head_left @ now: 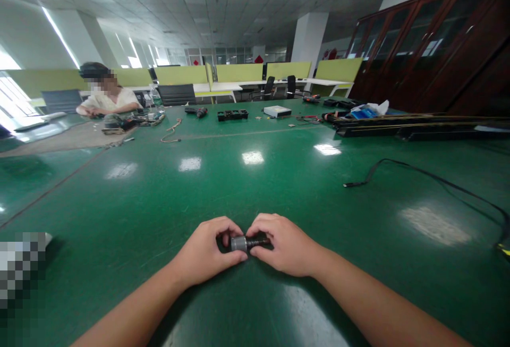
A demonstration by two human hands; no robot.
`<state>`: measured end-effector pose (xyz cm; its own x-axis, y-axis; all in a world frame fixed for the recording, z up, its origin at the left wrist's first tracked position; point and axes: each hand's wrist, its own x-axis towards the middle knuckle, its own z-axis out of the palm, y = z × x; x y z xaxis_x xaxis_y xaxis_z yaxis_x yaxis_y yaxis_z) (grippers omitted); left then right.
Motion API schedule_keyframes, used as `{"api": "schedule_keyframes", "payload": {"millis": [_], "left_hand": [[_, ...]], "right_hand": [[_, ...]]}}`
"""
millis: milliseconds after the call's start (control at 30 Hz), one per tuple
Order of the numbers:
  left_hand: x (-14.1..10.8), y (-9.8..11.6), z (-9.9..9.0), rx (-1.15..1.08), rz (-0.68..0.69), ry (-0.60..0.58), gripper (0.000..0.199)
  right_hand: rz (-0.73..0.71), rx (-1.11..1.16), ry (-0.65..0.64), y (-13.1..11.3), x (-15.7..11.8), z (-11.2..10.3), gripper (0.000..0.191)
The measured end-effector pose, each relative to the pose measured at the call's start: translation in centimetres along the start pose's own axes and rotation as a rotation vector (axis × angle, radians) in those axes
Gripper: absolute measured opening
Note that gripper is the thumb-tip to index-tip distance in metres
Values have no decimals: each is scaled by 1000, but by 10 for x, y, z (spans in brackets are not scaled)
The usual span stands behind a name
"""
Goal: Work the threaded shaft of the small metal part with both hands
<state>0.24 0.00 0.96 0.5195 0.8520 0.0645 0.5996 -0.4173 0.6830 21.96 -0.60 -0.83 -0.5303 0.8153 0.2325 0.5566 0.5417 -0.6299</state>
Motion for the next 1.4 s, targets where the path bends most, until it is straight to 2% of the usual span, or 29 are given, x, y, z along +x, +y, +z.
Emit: {"api": "schedule_keyframes", "payload": {"millis": [500, 700, 1400], "left_hand": [[-2, 1, -1, 10, 36, -22, 32], [-2, 0, -2, -2, 84, -27, 19], [-1, 3, -1, -1, 59, -6, 16]], "right_hand": [[10, 9, 3, 0, -1, 0, 21], [-14, 4, 2, -1, -2, 1, 18], [-29, -53, -10, -4, 0, -2, 6]]}}
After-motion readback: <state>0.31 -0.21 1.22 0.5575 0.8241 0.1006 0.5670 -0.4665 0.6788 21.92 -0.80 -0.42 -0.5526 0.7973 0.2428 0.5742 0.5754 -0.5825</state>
